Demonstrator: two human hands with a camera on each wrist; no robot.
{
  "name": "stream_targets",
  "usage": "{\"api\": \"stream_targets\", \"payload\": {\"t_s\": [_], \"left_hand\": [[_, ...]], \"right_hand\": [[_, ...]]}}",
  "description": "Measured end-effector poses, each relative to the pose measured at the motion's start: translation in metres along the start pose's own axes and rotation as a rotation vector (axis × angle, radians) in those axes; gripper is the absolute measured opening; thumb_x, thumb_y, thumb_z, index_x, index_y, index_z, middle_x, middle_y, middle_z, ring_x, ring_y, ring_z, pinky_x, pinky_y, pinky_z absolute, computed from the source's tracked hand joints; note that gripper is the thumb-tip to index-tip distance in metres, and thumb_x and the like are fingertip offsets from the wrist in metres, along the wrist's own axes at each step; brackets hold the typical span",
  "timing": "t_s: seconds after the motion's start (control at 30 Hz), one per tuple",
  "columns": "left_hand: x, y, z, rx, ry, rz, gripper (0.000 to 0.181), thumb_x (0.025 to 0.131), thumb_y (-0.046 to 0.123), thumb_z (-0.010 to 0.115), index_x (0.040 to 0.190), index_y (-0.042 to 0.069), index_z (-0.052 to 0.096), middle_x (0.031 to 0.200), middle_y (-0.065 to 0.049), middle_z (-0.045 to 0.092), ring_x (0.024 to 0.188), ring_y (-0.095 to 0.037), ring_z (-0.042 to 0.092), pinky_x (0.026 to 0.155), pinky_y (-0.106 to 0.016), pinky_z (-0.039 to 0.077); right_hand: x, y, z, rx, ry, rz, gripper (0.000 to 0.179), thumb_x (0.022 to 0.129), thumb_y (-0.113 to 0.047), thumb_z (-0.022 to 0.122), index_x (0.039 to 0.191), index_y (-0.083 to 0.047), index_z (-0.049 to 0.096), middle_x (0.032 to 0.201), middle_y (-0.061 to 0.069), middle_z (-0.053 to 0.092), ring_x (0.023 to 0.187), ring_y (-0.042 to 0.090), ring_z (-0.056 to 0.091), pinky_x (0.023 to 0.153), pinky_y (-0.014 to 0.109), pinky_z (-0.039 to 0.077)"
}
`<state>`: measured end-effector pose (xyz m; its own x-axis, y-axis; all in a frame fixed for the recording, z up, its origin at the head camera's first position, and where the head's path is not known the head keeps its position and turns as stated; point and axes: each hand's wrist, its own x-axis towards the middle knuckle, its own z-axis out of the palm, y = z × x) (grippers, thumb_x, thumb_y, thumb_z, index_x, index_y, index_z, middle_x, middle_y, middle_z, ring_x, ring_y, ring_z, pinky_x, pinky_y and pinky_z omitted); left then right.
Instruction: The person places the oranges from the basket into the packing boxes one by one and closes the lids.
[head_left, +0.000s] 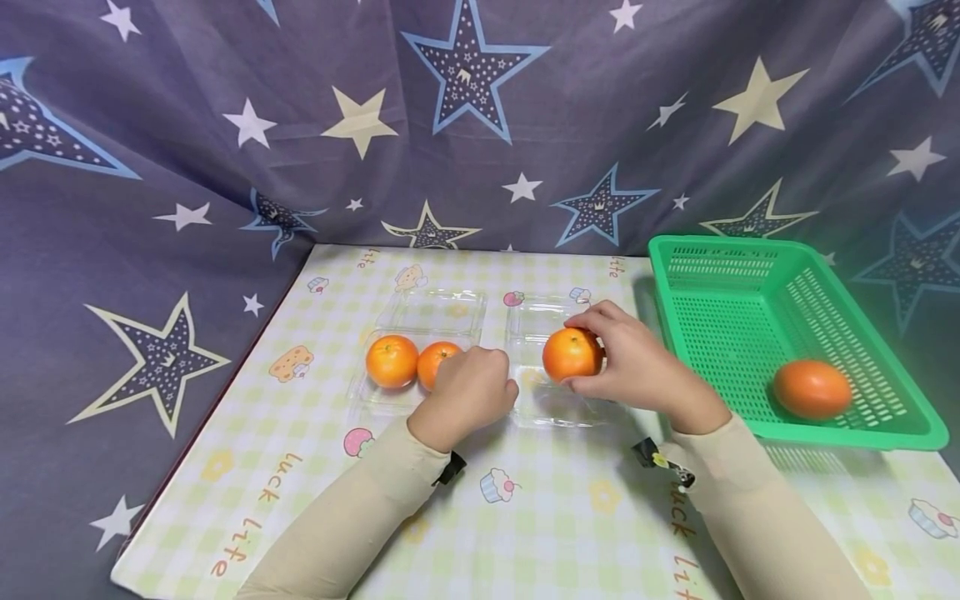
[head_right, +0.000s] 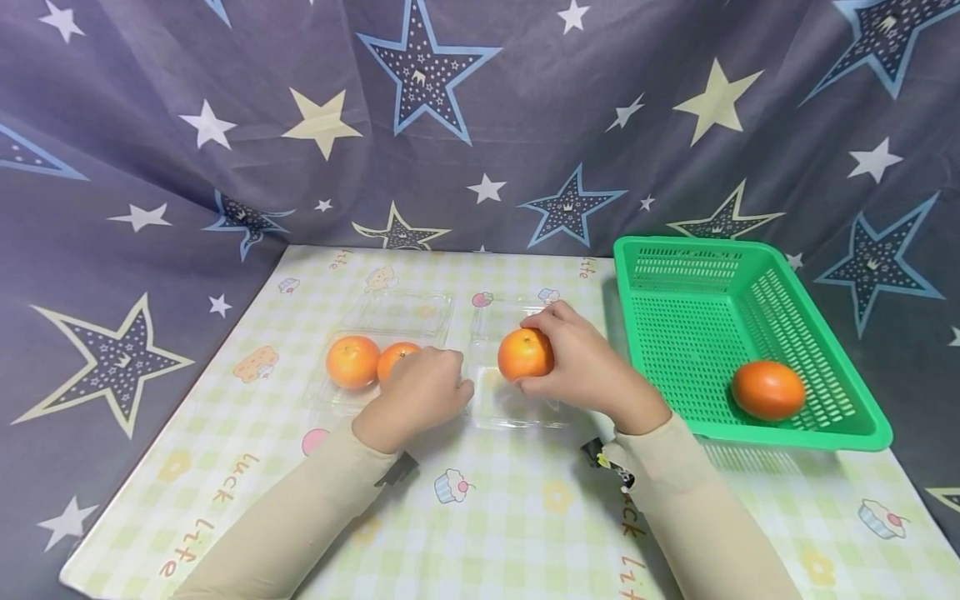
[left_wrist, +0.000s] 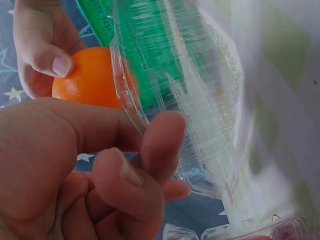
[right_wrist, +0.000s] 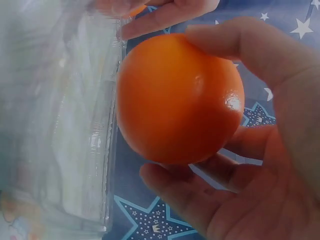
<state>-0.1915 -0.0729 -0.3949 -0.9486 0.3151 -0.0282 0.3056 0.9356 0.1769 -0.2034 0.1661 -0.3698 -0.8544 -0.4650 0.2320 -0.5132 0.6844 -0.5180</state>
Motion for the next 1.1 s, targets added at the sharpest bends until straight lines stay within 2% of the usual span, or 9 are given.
{"api": "stream_targets", "payload": {"t_s": [0.23, 0.5, 0.73, 1.1], "left_hand": [[0.001, -0.001, 0.001, 0.003, 0.005, 0.007, 0.029, 0.09, 0.022, 0.065, 0.063, 0.016, 0.057, 0.06, -0.001, 0.057, 0.053, -0.018, 0.054, 0.045, -0.037, 0.04], [0.001, -0.001, 0.0, -0.002, -0.012, 0.009, 0.028, 0.09, 0.021, 0.064, 0.063, 0.016, 0.057, 0.06, -0.001, 0.056, 0.054, -0.018, 0.054, 0.046, -0.037, 0.04], [0.001, -0.001, 0.0, -0.004, -0.018, 0.014, 0.027, 0.091, 0.021, 0.064, 0.065, 0.015, 0.058, 0.06, 0.0, 0.055, 0.054, -0.019, 0.055, 0.047, -0.037, 0.04], [0.001, -0.001, 0.0, 0.002, -0.018, 0.018, 0.027, 0.091, 0.022, 0.065, 0.066, 0.015, 0.059, 0.061, -0.001, 0.057, 0.055, -0.019, 0.055, 0.047, -0.037, 0.041]], "right_hand": [[0.0, 0.0, 0.005, 0.02, -0.013, -0.014, 0.064, 0.07, -0.03, 0.092, 0.125, -0.01, 0.066, 0.118, 0.003, 0.061, 0.102, 0.019, 0.061, 0.088, 0.04, 0.058], [0.002, 0.001, 0.013, 0.043, -0.042, -0.01, 0.061, 0.07, -0.029, 0.092, 0.122, -0.01, 0.066, 0.117, 0.002, 0.063, 0.102, 0.018, 0.061, 0.089, 0.044, 0.058], [0.003, 0.0, 0.019, 0.025, -0.045, -0.021, 0.06, 0.07, -0.03, 0.092, 0.121, -0.011, 0.067, 0.113, 0.0, 0.065, 0.101, 0.018, 0.064, 0.09, 0.038, 0.055], [0.004, 0.003, 0.032, 0.012, -0.037, -0.048, 0.058, 0.07, -0.029, 0.092, 0.119, -0.01, 0.069, 0.111, 0.001, 0.065, 0.098, 0.018, 0.064, 0.09, 0.037, 0.055]]}}
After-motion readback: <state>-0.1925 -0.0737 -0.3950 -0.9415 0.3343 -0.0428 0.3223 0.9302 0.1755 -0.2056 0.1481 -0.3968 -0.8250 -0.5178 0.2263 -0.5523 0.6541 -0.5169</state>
